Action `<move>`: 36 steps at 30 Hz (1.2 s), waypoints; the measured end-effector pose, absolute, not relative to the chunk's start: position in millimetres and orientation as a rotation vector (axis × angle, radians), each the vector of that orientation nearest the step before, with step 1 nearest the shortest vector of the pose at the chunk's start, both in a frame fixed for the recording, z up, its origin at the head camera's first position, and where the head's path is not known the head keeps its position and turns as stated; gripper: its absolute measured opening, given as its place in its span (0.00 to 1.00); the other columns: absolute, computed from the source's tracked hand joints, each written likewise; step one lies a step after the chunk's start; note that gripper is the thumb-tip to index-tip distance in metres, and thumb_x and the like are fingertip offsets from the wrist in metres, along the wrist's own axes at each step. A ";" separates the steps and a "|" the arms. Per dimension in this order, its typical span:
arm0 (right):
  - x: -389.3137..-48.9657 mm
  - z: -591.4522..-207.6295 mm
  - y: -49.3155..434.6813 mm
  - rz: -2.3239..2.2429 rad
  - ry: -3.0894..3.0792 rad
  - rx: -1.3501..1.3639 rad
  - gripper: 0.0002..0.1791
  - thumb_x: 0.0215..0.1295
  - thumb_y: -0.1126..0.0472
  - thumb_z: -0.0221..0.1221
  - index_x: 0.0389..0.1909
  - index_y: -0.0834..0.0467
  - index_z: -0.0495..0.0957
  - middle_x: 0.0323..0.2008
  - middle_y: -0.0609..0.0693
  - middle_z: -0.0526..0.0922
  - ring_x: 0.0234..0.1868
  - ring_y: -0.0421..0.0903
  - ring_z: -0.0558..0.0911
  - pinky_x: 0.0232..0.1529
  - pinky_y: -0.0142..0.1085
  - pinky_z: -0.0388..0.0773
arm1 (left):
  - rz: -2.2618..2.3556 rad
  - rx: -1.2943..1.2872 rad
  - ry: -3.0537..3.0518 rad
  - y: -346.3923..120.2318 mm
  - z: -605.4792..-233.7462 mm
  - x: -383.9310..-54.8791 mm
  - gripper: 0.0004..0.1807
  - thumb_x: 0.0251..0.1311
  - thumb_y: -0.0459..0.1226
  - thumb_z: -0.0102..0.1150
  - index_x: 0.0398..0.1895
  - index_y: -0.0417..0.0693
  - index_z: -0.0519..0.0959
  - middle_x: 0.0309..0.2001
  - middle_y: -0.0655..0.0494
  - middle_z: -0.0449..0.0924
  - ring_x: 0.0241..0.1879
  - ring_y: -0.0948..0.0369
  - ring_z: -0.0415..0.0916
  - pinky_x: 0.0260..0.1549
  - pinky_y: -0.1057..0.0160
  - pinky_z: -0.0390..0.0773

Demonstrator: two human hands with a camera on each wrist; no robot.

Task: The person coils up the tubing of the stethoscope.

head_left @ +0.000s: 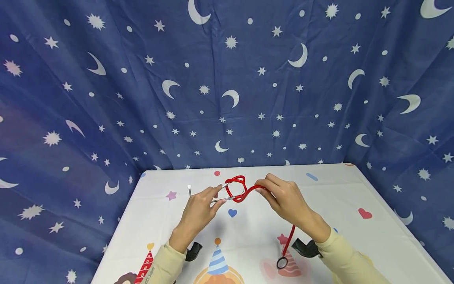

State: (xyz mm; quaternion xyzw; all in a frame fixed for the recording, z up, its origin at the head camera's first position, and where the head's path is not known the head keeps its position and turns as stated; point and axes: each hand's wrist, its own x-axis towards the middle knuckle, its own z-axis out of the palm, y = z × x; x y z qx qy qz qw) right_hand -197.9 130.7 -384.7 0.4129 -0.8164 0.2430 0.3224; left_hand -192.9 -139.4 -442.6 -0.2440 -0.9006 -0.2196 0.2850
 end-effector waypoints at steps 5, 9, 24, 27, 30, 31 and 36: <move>-205.2 -374.4 128.5 0.611 -2.083 1.111 0.19 0.75 0.47 0.49 0.38 0.56 0.82 0.26 0.42 0.75 0.19 0.33 0.65 0.19 0.20 0.59 | -0.569 -0.722 -2.396 -133.6 -437.6 -187.7 0.24 0.54 0.43 0.72 0.54 0.45 0.82 0.31 0.59 0.84 0.23 0.67 0.75 0.23 0.71 0.74; -208.6 -370.0 126.7 0.612 -2.039 1.130 0.16 0.73 0.49 0.53 0.37 0.56 0.82 0.25 0.42 0.74 0.18 0.33 0.65 0.19 0.21 0.60 | -0.565 -0.771 -2.376 -130.2 -434.6 -183.2 0.24 0.54 0.42 0.72 0.53 0.45 0.82 0.32 0.61 0.84 0.24 0.67 0.77 0.24 0.70 0.75; -219.3 -361.8 120.4 0.691 -1.998 1.145 0.19 0.73 0.47 0.51 0.34 0.57 0.82 0.24 0.43 0.75 0.18 0.33 0.67 0.21 0.20 0.65 | -0.543 -1.005 -2.240 -120.4 -420.4 -168.1 0.25 0.54 0.42 0.72 0.56 0.46 0.80 0.33 0.62 0.84 0.26 0.69 0.78 0.27 0.72 0.78; -221.6 -363.0 120.2 0.731 -2.013 1.148 0.16 0.71 0.50 0.54 0.34 0.57 0.83 0.25 0.43 0.75 0.20 0.32 0.67 0.21 0.19 0.65 | -0.525 -1.038 -2.211 -118.9 -419.1 -165.9 0.24 0.56 0.43 0.71 0.56 0.46 0.80 0.33 0.63 0.83 0.24 0.71 0.76 0.25 0.75 0.75; -225.3 -362.1 119.5 0.778 -2.012 1.159 0.12 0.69 0.53 0.58 0.34 0.57 0.83 0.24 0.43 0.74 0.21 0.33 0.66 0.22 0.20 0.64 | -0.513 -1.057 -2.190 -117.9 -416.8 -165.0 0.24 0.57 0.44 0.70 0.56 0.47 0.80 0.33 0.63 0.82 0.24 0.72 0.74 0.24 0.76 0.74; -225.6 -363.0 119.8 0.792 -2.017 1.158 0.12 0.69 0.53 0.58 0.35 0.57 0.83 0.24 0.43 0.74 0.21 0.33 0.65 0.22 0.20 0.64 | -0.511 -1.065 -2.189 -117.2 -416.0 -164.1 0.23 0.58 0.44 0.69 0.56 0.47 0.80 0.34 0.63 0.82 0.24 0.72 0.74 0.25 0.76 0.74; -228.5 -367.1 122.2 0.844 -2.058 1.172 0.07 0.65 0.56 0.63 0.36 0.55 0.84 0.24 0.42 0.74 0.22 0.32 0.65 0.23 0.20 0.64 | -0.510 -1.107 -2.160 -114.6 -414.2 -161.8 0.22 0.59 0.44 0.68 0.56 0.47 0.81 0.35 0.63 0.82 0.23 0.73 0.73 0.24 0.77 0.74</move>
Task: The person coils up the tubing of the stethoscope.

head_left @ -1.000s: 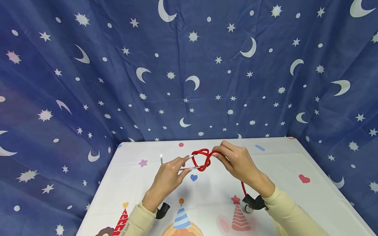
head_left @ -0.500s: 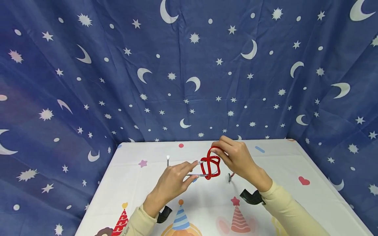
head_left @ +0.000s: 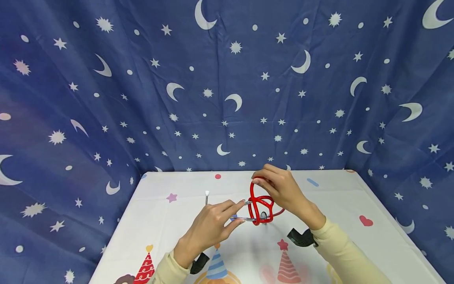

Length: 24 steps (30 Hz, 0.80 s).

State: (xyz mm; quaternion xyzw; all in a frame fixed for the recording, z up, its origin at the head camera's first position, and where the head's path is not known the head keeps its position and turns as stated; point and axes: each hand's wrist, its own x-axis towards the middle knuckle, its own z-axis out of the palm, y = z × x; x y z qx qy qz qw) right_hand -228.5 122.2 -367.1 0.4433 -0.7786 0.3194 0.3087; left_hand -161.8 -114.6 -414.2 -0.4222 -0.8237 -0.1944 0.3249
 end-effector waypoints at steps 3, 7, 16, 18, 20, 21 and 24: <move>-231.8 -368.0 123.9 0.909 -2.125 1.202 0.03 0.62 0.61 0.65 0.36 0.55 0.84 0.24 0.41 0.74 0.23 0.32 0.65 0.24 0.22 0.65 | -0.524 -1.135 -2.127 -113.5 -415.0 -162.1 0.22 0.59 0.44 0.68 0.55 0.46 0.81 0.33 0.63 0.80 0.22 0.73 0.73 0.23 0.80 0.72; -234.4 -370.1 128.3 1.035 -2.232 1.219 0.07 0.58 0.68 0.66 0.36 0.54 0.84 0.23 0.40 0.73 0.23 0.32 0.66 0.23 0.25 0.66 | -0.560 -1.165 -2.099 -111.9 -417.2 -162.6 0.21 0.60 0.43 0.67 0.55 0.46 0.80 0.33 0.63 0.79 0.23 0.74 0.75 0.24 0.82 0.70; -236.9 -375.6 134.6 1.150 -2.342 1.183 0.08 0.61 0.66 0.65 0.40 0.54 0.85 0.28 0.42 0.82 0.24 0.33 0.69 0.25 0.28 0.73 | -0.687 -1.150 -2.059 -111.0 -421.4 -165.0 0.22 0.61 0.43 0.66 0.55 0.43 0.79 0.29 0.60 0.78 0.20 0.73 0.71 0.22 0.84 0.66; -237.4 -379.5 135.0 1.174 -2.352 1.169 0.08 0.62 0.66 0.64 0.41 0.55 0.85 0.31 0.44 0.85 0.25 0.34 0.73 0.28 0.28 0.77 | -0.741 -1.131 -2.053 -110.8 -423.1 -166.2 0.21 0.61 0.43 0.66 0.55 0.43 0.80 0.29 0.60 0.78 0.19 0.73 0.67 0.21 0.84 0.63; -237.6 -384.6 134.5 1.174 -2.357 1.141 0.09 0.63 0.67 0.63 0.42 0.56 0.85 0.34 0.47 0.86 0.28 0.36 0.77 0.32 0.29 0.80 | -0.802 -1.095 -2.048 -110.7 -424.6 -166.9 0.21 0.60 0.42 0.67 0.54 0.41 0.80 0.28 0.60 0.77 0.18 0.73 0.63 0.21 0.84 0.61; -237.4 -387.6 134.0 1.171 -2.361 1.129 0.09 0.63 0.67 0.62 0.44 0.57 0.84 0.36 0.48 0.87 0.30 0.37 0.79 0.34 0.30 0.82 | -0.832 -1.071 -2.043 -110.7 -425.3 -167.3 0.21 0.60 0.42 0.67 0.53 0.41 0.80 0.28 0.61 0.76 0.18 0.73 0.61 0.20 0.84 0.59; -235.9 -397.2 132.0 1.148 -2.379 1.080 0.12 0.64 0.69 0.61 0.48 0.60 0.83 0.42 0.52 0.87 0.35 0.42 0.83 0.38 0.34 0.84 | -0.915 -1.003 -2.022 -110.2 -426.2 -167.8 0.21 0.57 0.39 0.70 0.53 0.40 0.80 0.27 0.61 0.73 0.19 0.72 0.58 0.20 0.84 0.57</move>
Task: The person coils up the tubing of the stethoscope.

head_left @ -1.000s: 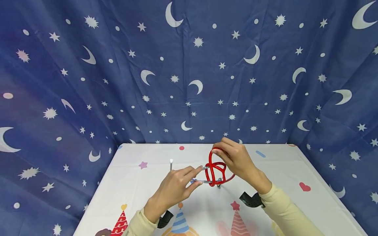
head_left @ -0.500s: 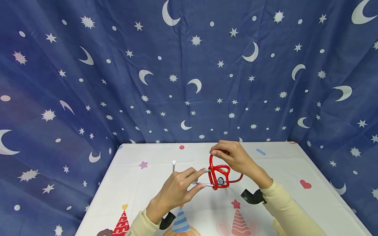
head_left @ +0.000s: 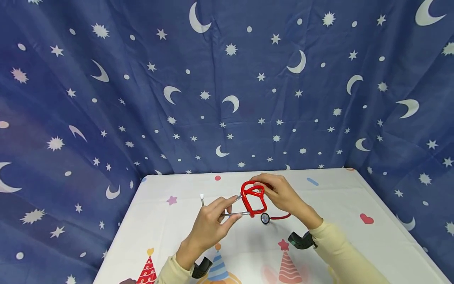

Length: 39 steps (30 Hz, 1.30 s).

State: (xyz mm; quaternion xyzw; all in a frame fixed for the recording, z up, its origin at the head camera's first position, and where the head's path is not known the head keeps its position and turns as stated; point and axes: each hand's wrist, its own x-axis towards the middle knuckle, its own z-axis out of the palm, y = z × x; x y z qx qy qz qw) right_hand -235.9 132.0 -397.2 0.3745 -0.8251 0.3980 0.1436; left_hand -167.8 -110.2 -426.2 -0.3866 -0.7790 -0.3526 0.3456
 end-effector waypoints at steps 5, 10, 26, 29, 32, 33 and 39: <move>-229.9 -412.9 128.9 1.123 -2.412 1.011 0.09 0.67 0.69 0.59 0.46 0.61 0.82 0.38 0.53 0.86 0.30 0.38 0.78 0.33 0.30 0.81 | -0.997 -0.923 -1.997 -109.4 -425.0 -168.1 0.24 0.52 0.34 0.73 0.54 0.39 0.80 0.26 0.59 0.73 0.19 0.71 0.58 0.21 0.84 0.56; -221.0 -429.2 126.9 1.115 -2.424 0.959 0.10 0.67 0.68 0.59 0.47 0.62 0.81 0.36 0.50 0.85 0.28 0.34 0.74 0.29 0.27 0.77 | -1.042 -0.858 -1.992 -108.7 -424.8 -170.5 0.25 0.52 0.34 0.73 0.55 0.39 0.79 0.26 0.58 0.75 0.18 0.70 0.60 0.20 0.83 0.57; -201.1 -444.0 125.7 1.123 -2.428 0.920 0.16 0.69 0.59 0.59 0.54 0.62 0.80 0.27 0.43 0.78 0.25 0.30 0.71 0.25 0.25 0.74 | -1.026 -0.767 -2.005 -111.6 -434.4 -176.7 0.26 0.50 0.33 0.73 0.55 0.40 0.79 0.27 0.58 0.76 0.18 0.69 0.60 0.19 0.82 0.58; -201.5 -444.1 125.3 1.124 -2.455 0.870 0.15 0.69 0.58 0.59 0.53 0.59 0.81 0.23 0.40 0.74 0.23 0.31 0.69 0.22 0.25 0.71 | -1.000 -0.755 -2.016 -112.5 -434.9 -177.6 0.26 0.50 0.33 0.74 0.55 0.39 0.79 0.27 0.59 0.76 0.19 0.70 0.59 0.19 0.82 0.58; -200.3 -443.8 123.8 1.117 -2.488 0.847 0.14 0.69 0.58 0.59 0.51 0.58 0.82 0.21 0.38 0.72 0.22 0.30 0.67 0.22 0.25 0.70 | -0.985 -0.726 -2.036 -113.7 -436.3 -178.7 0.26 0.49 0.34 0.74 0.54 0.38 0.80 0.26 0.60 0.76 0.19 0.71 0.59 0.19 0.81 0.59; -199.4 -443.8 123.2 1.112 -2.497 0.853 0.14 0.70 0.58 0.59 0.51 0.58 0.82 0.21 0.37 0.72 0.21 0.30 0.67 0.22 0.25 0.70 | -0.981 -0.713 -2.045 -114.1 -436.8 -178.9 0.26 0.49 0.34 0.74 0.54 0.39 0.80 0.26 0.60 0.76 0.19 0.71 0.59 0.19 0.81 0.59; -191.6 -443.4 119.0 1.072 -2.499 0.944 0.13 0.70 0.58 0.58 0.49 0.60 0.82 0.20 0.38 0.72 0.19 0.28 0.65 0.19 0.24 0.69 | -0.951 -0.655 -2.077 -116.2 -440.8 -182.7 0.25 0.50 0.36 0.74 0.54 0.41 0.80 0.26 0.60 0.76 0.19 0.72 0.59 0.19 0.80 0.60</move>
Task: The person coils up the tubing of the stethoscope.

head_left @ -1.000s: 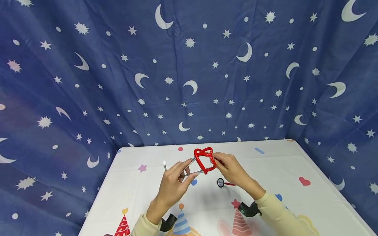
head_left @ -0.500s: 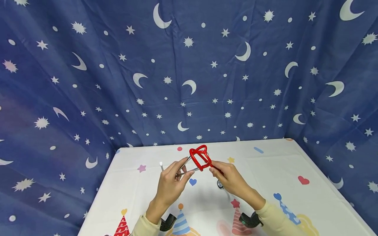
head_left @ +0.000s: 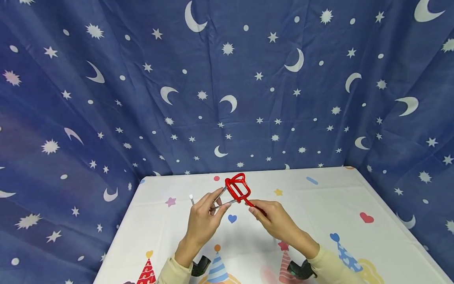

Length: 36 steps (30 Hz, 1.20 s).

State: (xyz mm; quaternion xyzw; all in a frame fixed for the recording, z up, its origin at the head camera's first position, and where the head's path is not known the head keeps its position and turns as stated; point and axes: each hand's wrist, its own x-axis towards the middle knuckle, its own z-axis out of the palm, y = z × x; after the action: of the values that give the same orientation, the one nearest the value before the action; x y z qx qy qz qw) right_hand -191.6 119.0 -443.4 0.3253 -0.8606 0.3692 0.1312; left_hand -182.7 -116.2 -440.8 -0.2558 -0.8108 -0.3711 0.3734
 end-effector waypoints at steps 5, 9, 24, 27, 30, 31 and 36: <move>-185.0 -441.1 116.0 1.042 -2.475 0.973 0.11 0.69 0.59 0.60 0.46 0.60 0.83 0.20 0.37 0.72 0.20 0.27 0.64 0.19 0.23 0.68 | -0.918 -0.635 -2.090 -117.7 -443.6 -185.1 0.26 0.49 0.36 0.75 0.53 0.41 0.80 0.26 0.60 0.75 0.20 0.73 0.59 0.19 0.80 0.60; -181.2 -440.5 114.3 1.033 -2.451 0.999 0.09 0.68 0.59 0.60 0.44 0.59 0.83 0.19 0.37 0.70 0.20 0.27 0.63 0.19 0.22 0.66 | -0.922 -0.632 -2.113 -117.5 -443.9 -185.6 0.26 0.50 0.37 0.75 0.54 0.44 0.80 0.26 0.60 0.75 0.20 0.73 0.59 0.19 0.80 0.61; -168.2 -434.1 117.6 1.012 -2.482 1.051 0.12 0.69 0.59 0.59 0.47 0.61 0.82 0.20 0.35 0.71 0.19 0.26 0.62 0.18 0.20 0.64 | -0.813 -0.620 -2.133 -124.2 -445.8 -185.7 0.27 0.49 0.38 0.75 0.54 0.43 0.81 0.26 0.61 0.76 0.20 0.73 0.60 0.19 0.80 0.61; -166.3 -433.8 118.7 1.010 -2.476 1.071 0.11 0.69 0.59 0.60 0.47 0.61 0.82 0.20 0.35 0.71 0.19 0.26 0.62 0.18 0.20 0.63 | -0.803 -0.599 -2.127 -126.6 -446.1 -187.2 0.26 0.49 0.38 0.75 0.54 0.43 0.81 0.26 0.61 0.76 0.20 0.73 0.59 0.19 0.80 0.61; -164.9 -433.9 120.7 1.007 -2.450 1.118 0.10 0.68 0.61 0.61 0.46 0.60 0.82 0.19 0.35 0.70 0.20 0.25 0.61 0.19 0.18 0.62 | -0.798 -0.553 -2.116 -129.2 -446.8 -189.6 0.26 0.49 0.37 0.75 0.54 0.43 0.81 0.26 0.61 0.76 0.20 0.73 0.59 0.19 0.79 0.60; -164.2 -433.4 121.7 1.007 -2.442 1.135 0.10 0.67 0.62 0.61 0.47 0.59 0.82 0.20 0.35 0.71 0.20 0.25 0.62 0.19 0.17 0.63 | -0.798 -0.536 -2.114 -130.1 -446.9 -190.2 0.26 0.49 0.37 0.75 0.54 0.43 0.81 0.25 0.61 0.76 0.20 0.73 0.59 0.18 0.79 0.61; -162.1 -427.0 129.2 0.982 -2.416 1.156 0.11 0.66 0.65 0.62 0.48 0.59 0.81 0.23 0.38 0.78 0.21 0.26 0.65 0.21 0.16 0.65 | -0.783 -0.476 -2.115 -133.8 -447.6 -192.9 0.26 0.50 0.37 0.75 0.54 0.42 0.81 0.25 0.59 0.77 0.19 0.72 0.58 0.17 0.78 0.60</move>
State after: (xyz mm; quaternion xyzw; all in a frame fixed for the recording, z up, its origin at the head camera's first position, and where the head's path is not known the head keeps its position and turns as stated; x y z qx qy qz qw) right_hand -162.1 129.2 -427.0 0.4010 -0.8381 0.3407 0.1440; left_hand -192.9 -133.8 -447.6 -0.1888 -0.8384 -0.3106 0.4061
